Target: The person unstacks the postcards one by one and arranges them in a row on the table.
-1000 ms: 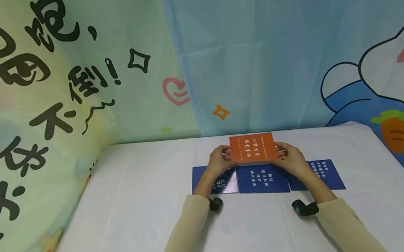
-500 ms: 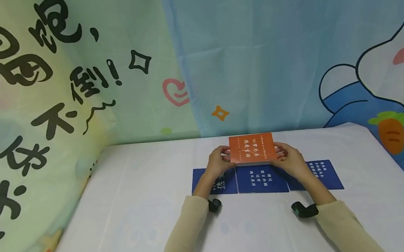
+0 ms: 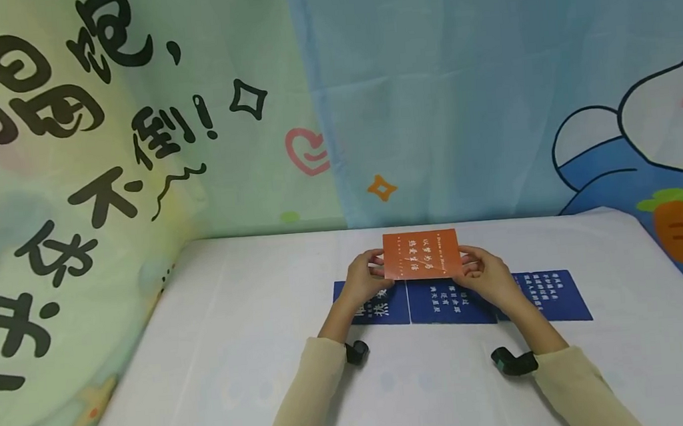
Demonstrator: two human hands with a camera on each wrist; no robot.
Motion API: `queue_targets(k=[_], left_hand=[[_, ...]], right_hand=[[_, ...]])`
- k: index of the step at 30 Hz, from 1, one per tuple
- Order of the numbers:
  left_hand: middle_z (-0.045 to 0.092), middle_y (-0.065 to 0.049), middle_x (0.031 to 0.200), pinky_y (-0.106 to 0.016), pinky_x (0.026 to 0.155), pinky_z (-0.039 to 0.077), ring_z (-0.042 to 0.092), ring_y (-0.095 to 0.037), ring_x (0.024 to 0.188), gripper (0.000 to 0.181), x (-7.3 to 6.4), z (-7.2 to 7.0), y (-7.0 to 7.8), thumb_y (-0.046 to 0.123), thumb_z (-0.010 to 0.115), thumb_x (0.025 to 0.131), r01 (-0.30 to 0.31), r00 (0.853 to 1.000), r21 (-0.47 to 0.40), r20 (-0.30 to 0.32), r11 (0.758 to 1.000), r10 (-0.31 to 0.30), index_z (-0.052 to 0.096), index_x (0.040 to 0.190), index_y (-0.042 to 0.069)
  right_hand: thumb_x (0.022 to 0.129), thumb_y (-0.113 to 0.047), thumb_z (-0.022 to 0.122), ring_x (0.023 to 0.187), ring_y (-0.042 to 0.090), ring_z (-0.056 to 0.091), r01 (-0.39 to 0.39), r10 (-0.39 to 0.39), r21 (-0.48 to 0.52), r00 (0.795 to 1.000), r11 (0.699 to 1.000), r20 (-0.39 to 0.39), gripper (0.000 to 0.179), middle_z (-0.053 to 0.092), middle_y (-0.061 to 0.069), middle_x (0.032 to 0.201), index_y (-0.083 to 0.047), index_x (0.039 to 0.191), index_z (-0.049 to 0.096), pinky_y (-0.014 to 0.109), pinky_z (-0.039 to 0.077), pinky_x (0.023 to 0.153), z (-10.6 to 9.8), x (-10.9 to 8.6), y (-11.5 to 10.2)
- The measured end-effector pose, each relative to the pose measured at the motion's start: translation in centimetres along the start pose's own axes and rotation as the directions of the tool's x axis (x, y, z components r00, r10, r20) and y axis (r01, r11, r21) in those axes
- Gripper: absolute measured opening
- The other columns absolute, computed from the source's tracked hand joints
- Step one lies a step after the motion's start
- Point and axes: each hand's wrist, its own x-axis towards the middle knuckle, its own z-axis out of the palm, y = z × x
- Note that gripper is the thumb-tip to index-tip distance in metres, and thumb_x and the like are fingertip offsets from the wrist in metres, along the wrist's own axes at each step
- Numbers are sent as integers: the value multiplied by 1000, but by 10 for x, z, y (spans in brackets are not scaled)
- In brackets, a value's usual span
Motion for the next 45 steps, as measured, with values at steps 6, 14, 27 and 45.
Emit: queue_targets(k=[6, 14, 27, 45], left_hand=[[58, -13, 111, -29, 79, 56, 64, -23, 96, 67, -6, -4, 0, -4, 77, 78, 1, 1000, 9, 8, 1000, -1, 49, 138, 2], [58, -14, 113, -28, 76, 56, 65, -24, 96, 67, -12, -8, -1, -4, 77, 77, -35, 999, 10, 8, 999, 35, 50, 138, 1], [58, -15, 113, -27, 75, 55, 66, -25, 94, 67, -29, -25, -1, -1, 78, 78, -70, 998, 57, 1, 996, 70, 49, 138, 0], [59, -14, 105, -23, 71, 52, 64, -20, 85, 67, -44, -44, -14, -3, 78, 77, -87, 996, 66, -19, 994, 89, 48, 138, -2]], right_hand=[[88, -6, 70, 94, 27, 58, -16, 16, 15, 1000, 1000, 3, 65, 54, 27, 118, 9, 143, 38, 11, 46, 69, 3, -4, -3], [88, -7, 69, 89, 20, 59, 6, -6, 3, 1000, 1000, 5, 65, 54, 26, 120, 8, 144, 38, 12, 47, 69, 3, -9, -5], [88, -3, 68, 84, 9, 57, 37, -40, 51, 998, 998, 52, 65, 54, 25, 114, 10, 143, 36, 13, 49, 70, 13, -13, -13], [85, 4, 68, 78, -3, 55, 90, -100, 145, 993, 985, 63, 64, 53, 28, 113, 13, 140, 37, 15, 50, 66, 35, -13, -22]])
